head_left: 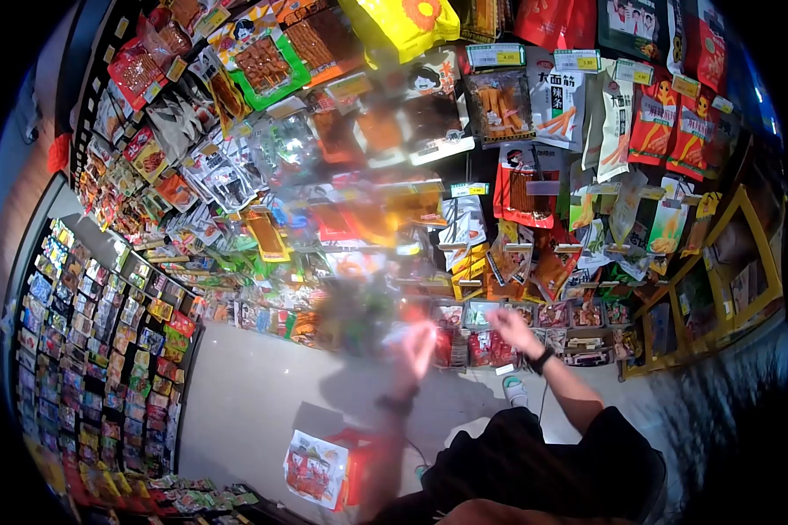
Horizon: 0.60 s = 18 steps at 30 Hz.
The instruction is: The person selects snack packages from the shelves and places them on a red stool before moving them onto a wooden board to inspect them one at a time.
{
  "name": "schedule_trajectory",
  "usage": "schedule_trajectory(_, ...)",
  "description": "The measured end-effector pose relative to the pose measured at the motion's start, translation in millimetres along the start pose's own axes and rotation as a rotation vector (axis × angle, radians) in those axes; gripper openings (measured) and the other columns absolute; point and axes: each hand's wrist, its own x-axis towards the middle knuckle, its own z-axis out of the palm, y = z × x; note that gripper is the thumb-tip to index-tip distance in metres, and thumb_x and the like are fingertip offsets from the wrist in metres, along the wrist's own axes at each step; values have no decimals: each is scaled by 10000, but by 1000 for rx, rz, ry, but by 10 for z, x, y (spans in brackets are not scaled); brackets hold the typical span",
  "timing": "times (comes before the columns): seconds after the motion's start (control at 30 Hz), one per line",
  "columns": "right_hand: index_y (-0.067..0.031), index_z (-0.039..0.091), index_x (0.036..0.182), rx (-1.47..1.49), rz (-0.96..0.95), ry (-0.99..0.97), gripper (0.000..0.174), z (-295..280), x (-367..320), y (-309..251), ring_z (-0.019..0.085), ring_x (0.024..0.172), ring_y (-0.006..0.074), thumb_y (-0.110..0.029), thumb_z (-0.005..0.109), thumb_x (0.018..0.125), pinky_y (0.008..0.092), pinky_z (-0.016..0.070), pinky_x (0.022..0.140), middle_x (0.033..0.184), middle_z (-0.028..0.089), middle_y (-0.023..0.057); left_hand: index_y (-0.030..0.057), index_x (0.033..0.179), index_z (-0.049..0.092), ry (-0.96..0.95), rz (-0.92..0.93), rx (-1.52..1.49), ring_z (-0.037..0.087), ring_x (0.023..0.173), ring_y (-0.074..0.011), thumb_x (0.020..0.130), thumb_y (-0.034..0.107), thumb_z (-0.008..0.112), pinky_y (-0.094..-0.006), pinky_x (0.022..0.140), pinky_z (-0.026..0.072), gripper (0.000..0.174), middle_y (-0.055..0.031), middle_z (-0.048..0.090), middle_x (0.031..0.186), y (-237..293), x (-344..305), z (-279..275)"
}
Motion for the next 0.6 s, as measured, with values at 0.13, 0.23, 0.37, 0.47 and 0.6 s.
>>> schedule_trajectory(0.13,-17,623,1087,32,-444,74,312,-604,1009,-1726,563,861,76,-291,574,946,240,477,766,908,626,-1,-2,1120,546,90,266,22,591,922,-146,949,110,535,-268,812,469,204,-52,623,991,1041,1151,-261)
schedule_trajectory(0.23,-18,573,1207,163,-505,-46,377,-1027,1436,-2816,565,902,79,-293,566,950,219,455,805,1016,629,13,39,1144,544,68,269,-204,587,871,-86,959,206,551,-222,705,471,249,-27,628,979,1593,1987,-336)
schedule_trajectory(0.37,7,505,1272,449,-555,56,481,-1183,1965,-3457,586,975,135,-333,566,937,263,469,826,1092,625,69,43,1179,524,240,279,-163,600,951,-132,954,317,555,-261,758,494,356,-73,621,1076,2328,2824,-250)
schedule_trajectory(0.47,7,512,1235,682,-456,84,485,-1147,2165,-3714,589,924,163,-350,589,917,296,488,790,1045,615,77,24,1205,490,368,235,-227,591,892,-116,934,343,586,-235,702,497,429,-68,610,1011,2589,3366,-166)
schedule_trajectory(0.6,-76,518,1006,958,-405,-146,231,-1152,2319,-3914,541,844,100,-286,577,929,247,449,715,923,531,-3,-57,1272,389,428,224,-189,608,786,-139,877,345,663,-240,597,502,627,-152,588,1088,2777,3741,-95)
